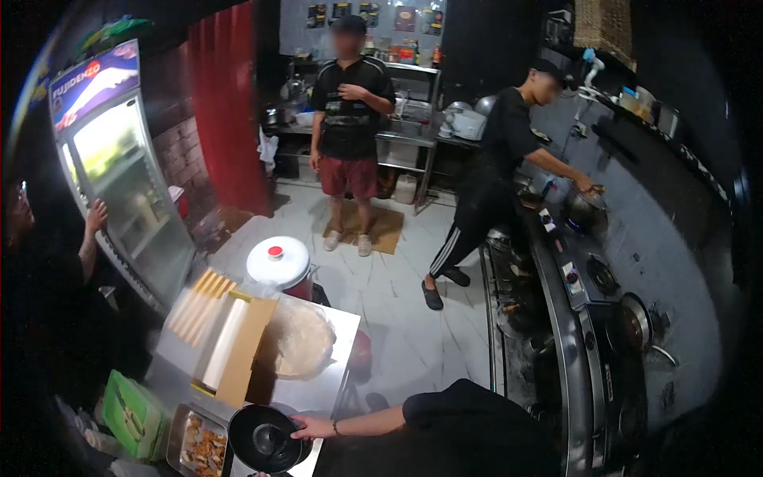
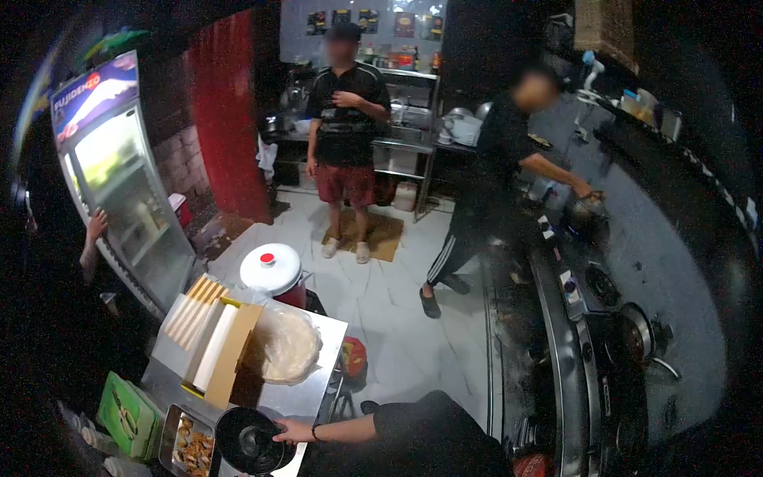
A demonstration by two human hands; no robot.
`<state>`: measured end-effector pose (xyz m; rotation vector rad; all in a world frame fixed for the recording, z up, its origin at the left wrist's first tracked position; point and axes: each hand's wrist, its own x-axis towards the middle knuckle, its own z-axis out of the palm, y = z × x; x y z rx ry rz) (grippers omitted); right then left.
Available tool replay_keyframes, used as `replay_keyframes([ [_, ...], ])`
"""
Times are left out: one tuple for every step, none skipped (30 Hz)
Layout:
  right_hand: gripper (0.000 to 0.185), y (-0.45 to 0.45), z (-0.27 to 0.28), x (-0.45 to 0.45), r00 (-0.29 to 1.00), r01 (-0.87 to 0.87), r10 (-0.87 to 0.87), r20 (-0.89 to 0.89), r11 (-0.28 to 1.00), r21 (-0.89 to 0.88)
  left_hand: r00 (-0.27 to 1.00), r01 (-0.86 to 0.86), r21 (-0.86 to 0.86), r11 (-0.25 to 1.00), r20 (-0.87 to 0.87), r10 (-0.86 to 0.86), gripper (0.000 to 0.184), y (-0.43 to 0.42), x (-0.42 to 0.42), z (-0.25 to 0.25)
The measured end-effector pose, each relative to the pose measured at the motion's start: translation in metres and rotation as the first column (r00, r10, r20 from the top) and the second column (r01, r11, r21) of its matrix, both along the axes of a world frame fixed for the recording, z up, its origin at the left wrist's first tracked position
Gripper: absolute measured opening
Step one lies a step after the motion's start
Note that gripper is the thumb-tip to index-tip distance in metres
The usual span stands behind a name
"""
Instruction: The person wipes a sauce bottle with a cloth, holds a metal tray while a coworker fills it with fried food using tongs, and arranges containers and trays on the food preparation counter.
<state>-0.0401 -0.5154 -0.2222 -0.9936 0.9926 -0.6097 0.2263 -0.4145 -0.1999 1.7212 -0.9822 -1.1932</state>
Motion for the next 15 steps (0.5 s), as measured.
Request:
replay_keyframes([
  [0.069,0.001,-0.003,0.0,1.0,0.015,-0.015,0.002,1.0,-0.004,0.998,-0.04,0.022,0.999,0.057,0.039,0.026,-0.001,-0.001,0.005],
  [0.069,0.002,-0.004,0.0,1.0,0.005,-0.005,-0.015,1.0,-0.002,0.99,-0.086,0.04,0.996,0.115,0.081,0.028,-0.001,-0.004,0.017],
  [0.069,0.001,-0.005,-0.002,0.999,-0.006,0.006,-0.033,1.0,0.001,0.982,-0.091,0.087,0.992,0.175,0.075,0.031,-0.003,-0.007,0.033],
  [0.069,0.0,-0.003,-0.006,0.999,0.002,-0.002,-0.033,1.0,-0.003,0.982,-0.084,0.084,0.993,0.174,0.069,0.031,-0.009,-0.01,0.036],
  [0.07,0.0,-0.003,-0.011,0.995,0.019,-0.025,-0.093,0.997,-0.071,0.989,-0.091,0.064,0.994,0.122,0.083,0.031,-0.011,-0.009,0.037],
  [0.072,0.006,-0.005,-0.009,0.989,0.011,-0.03,-0.147,0.992,-0.127,0.99,-0.121,0.056,0.991,0.076,0.117,0.031,-0.004,-0.006,0.04],
  [0.067,0.004,-0.024,-0.011,0.991,-0.016,-0.008,-0.135,0.985,-0.173,0.973,-0.07,0.029,0.997,0.221,0.062,0.032,-0.003,-0.013,0.062],
  [0.063,0.006,-0.033,-0.018,0.989,-0.074,0.023,-0.149,0.936,-0.344,0.996,-0.09,-0.075,0.993,-0.029,0.088,0.014,-0.019,0.021,-0.023],
  [0.057,0.009,-0.026,-0.028,0.983,-0.125,0.077,-0.164,0.942,-0.312,0.945,-0.085,-0.119,0.989,0.306,0.118,0.014,-0.018,0.027,-0.053],
  [0.051,0.014,0.006,-0.038,0.975,-0.177,0.131,-0.179,0.944,-0.279,0.979,-0.2,-0.071,0.977,-0.061,0.196,0.017,-0.009,-0.006,0.017],
  [0.046,0.021,0.038,-0.043,0.957,-0.177,0.116,-0.265,0.96,-0.219,0.972,-0.236,-0.101,0.966,-0.02,0.235,0.021,-0.007,-0.003,0.004],
  [0.042,0.019,0.054,-0.047,0.934,-0.272,0.23,-0.272,0.954,-0.126,0.978,-0.207,-0.116,0.971,0.004,0.209,0.017,-0.005,0.005,-0.018],
  [0.038,0.018,0.045,-0.043,0.987,-0.149,0.15,-0.057,0.989,0.021,0.954,-0.207,-0.164,0.965,0.186,0.236,0.021,0.001,0.002,-0.013],
  [0.036,0.02,0.039,-0.044,0.986,-0.129,0.132,-0.106,0.991,0.037,0.931,-0.162,-0.199,0.967,0.293,0.216,0.025,0.005,0.004,-0.013],
  [0.035,0.019,0.035,-0.044,0.989,-0.118,0.127,-0.078,0.987,0.105,0.946,-0.206,-0.091,0.974,0.235,0.222,0.024,0.008,-0.005,0.021],
])
